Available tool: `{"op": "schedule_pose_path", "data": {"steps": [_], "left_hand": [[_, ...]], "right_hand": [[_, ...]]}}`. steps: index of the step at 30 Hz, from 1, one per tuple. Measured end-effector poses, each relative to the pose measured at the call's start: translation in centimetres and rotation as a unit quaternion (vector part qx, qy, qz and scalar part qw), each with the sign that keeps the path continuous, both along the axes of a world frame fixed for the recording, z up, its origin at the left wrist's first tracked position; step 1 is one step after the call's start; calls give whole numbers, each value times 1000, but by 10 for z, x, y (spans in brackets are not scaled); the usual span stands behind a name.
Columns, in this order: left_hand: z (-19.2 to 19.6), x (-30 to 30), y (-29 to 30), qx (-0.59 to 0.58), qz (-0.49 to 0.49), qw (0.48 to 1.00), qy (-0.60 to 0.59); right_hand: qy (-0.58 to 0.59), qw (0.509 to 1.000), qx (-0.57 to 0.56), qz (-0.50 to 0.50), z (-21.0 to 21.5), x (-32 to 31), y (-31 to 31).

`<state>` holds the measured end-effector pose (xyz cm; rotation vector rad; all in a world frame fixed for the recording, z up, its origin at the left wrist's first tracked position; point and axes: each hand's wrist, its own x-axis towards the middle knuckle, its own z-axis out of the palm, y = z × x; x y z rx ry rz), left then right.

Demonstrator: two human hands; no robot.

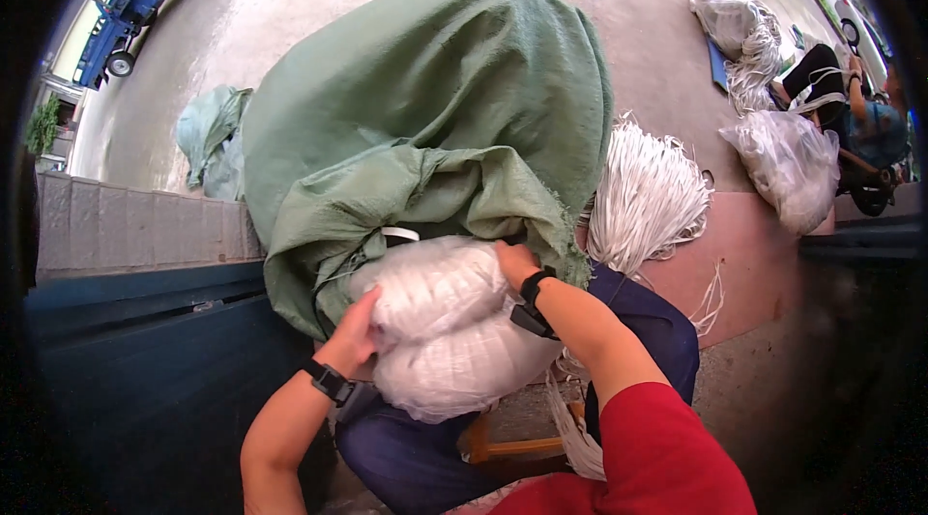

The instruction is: Stacking and tying together white shoe components extracted from large bags.

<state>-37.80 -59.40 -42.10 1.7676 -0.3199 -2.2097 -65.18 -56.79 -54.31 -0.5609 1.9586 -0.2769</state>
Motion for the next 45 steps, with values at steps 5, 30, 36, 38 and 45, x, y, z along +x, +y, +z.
{"op": "schedule_pose_path", "data": {"steps": [5, 30, 36, 38, 45], "left_hand": [[46, -37, 33, -33, 24, 999, -33], [322, -117, 197, -702, -81, 683, -183], [236, -80, 138, -459, 73, 877, 120], [186, -67, 131, -361, 114, 914, 147], [6, -12, 129, -29, 57, 996, 68]], "right_hand": [[-118, 977, 5, -179, 15, 1, 34], [-376, 769, -498, -141, 343, -68, 52], [173, 817, -549, 41, 365, -48, 5], [224, 814, -523, 112, 360, -12, 5], [231, 790, -442, 357, 136, 51, 11]]}}
